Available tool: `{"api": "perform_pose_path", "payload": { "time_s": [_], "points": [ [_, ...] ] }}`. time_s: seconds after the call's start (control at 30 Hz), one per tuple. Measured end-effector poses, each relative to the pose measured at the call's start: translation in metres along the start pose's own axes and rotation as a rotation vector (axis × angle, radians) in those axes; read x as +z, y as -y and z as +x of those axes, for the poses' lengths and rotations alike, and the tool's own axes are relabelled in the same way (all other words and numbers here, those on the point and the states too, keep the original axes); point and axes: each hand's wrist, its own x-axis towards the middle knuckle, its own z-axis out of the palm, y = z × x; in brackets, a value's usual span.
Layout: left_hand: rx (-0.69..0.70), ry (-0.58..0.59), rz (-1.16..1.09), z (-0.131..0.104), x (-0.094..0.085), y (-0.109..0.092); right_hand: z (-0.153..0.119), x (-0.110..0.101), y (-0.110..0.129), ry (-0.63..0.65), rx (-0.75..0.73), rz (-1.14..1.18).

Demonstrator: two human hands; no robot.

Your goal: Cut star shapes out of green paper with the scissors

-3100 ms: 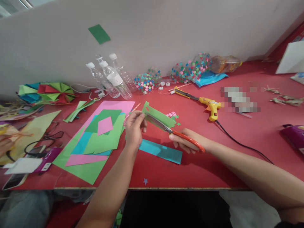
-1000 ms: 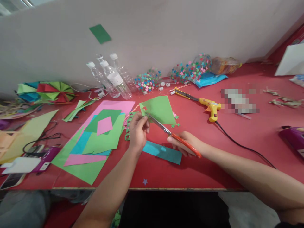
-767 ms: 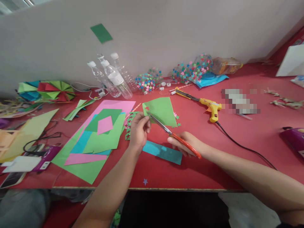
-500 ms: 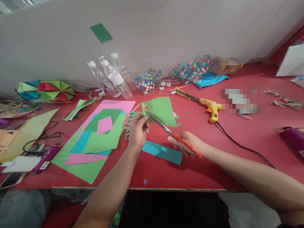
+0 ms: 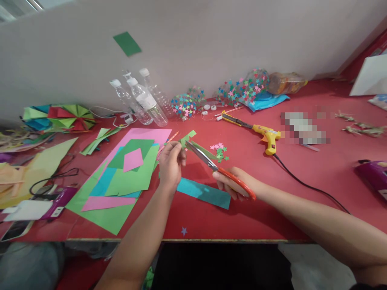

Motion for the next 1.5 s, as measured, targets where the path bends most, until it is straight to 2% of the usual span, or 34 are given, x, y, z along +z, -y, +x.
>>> {"api": "perform_pose_path", "payload": {
  "time_s": [0.1, 0.23, 0.43, 0.7, 1.0, 1.27, 1.5],
  "points": [
    [-0.015, -0.006, 0.004, -0.0004, 0.0002, -0.0016, 0.0024, 0.0027, -0.0042, 0.01, 0.023, 0.028],
    [-0.026, 0.079, 0.003, -0.004, 0.0021, -0.0021, 0.0035, 0.0057, -0.0062, -0.022, -0.005, 0.025],
    [0.012, 0.002, 0.025, -0.0033, 0.001, -0.0005, 0.0036, 0.0079, -0.003, -0.054, 0.083, -0.004],
    [-0.055, 0.047, -0.035, -0.0026, 0.0031, 0.0, 0.0015, 0.0096, -0.0044, -0.087, 0.045, 0.0],
    [-0.069, -0.014, -0.118, -0.0003, 0.0025, -0.0023, 0.0021, 0.0094, -0.0058, -0.073, 0.048, -0.002],
    [0.092, 0.017, 0.031, 0.0007, -0.0043, -0.0023, -0.0019, 0.0051, -0.0029, -0.057, -0.046, -0.131],
    [0.118, 0.091, 0.101, 0.0002, -0.006, -0.0054, -0.0033, 0.0028, -0.0007, -0.042, -0.067, -0.138]
  ]
}}
